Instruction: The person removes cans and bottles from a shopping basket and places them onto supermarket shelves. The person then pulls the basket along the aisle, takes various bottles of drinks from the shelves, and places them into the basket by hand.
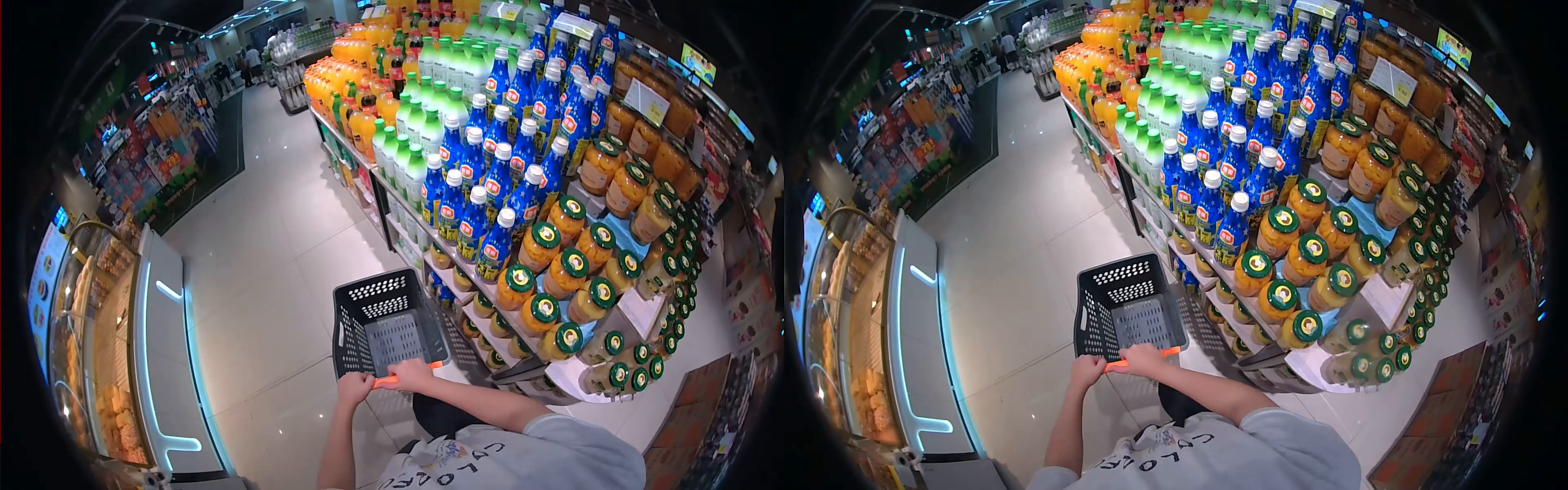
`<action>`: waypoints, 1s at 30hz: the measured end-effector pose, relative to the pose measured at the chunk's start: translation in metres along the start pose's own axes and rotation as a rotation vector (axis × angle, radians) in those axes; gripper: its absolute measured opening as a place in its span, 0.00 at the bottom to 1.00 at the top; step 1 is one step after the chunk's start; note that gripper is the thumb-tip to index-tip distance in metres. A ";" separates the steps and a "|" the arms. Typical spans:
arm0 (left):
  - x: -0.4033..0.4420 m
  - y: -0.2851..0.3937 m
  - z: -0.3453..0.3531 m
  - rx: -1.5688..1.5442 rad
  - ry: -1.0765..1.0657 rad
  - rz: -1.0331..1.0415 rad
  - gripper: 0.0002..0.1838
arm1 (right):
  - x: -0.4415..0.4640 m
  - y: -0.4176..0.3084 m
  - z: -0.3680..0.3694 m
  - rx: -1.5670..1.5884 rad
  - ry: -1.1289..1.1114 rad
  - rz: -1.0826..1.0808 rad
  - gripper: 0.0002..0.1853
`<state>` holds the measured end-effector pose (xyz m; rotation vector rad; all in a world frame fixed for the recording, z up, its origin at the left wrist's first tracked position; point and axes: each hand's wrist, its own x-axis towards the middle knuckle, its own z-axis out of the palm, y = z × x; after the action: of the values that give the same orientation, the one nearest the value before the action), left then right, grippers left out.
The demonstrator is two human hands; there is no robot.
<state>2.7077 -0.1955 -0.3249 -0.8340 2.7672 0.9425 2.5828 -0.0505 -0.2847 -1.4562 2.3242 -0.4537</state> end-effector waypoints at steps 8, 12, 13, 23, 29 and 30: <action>0.084 -0.010 -0.027 -0.014 -0.084 0.032 0.20 | 0.075 0.024 -0.026 0.039 -0.038 0.045 0.33; 0.122 -0.015 -0.036 -0.027 -0.169 0.040 0.20 | 0.107 0.037 -0.034 0.028 -0.036 0.066 0.32; 0.128 -0.018 -0.038 -0.020 -0.207 0.041 0.20 | 0.113 0.037 -0.035 0.033 -0.025 0.075 0.31; 0.162 -0.018 -0.061 -0.341 -0.606 0.246 0.17 | 0.134 0.050 -0.043 0.084 0.112 0.199 0.21; 0.162 -0.009 -0.051 -0.386 -0.700 0.259 0.23 | 0.129 0.065 -0.048 0.075 0.196 0.144 0.17; 0.168 -0.010 -0.046 -0.388 -0.769 0.203 0.22 | 0.129 0.067 -0.047 0.090 0.288 0.114 0.15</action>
<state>2.5745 -0.3076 -0.3372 -0.1401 2.0451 1.4779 2.4563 -0.1354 -0.2894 -1.2802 2.5533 -0.7696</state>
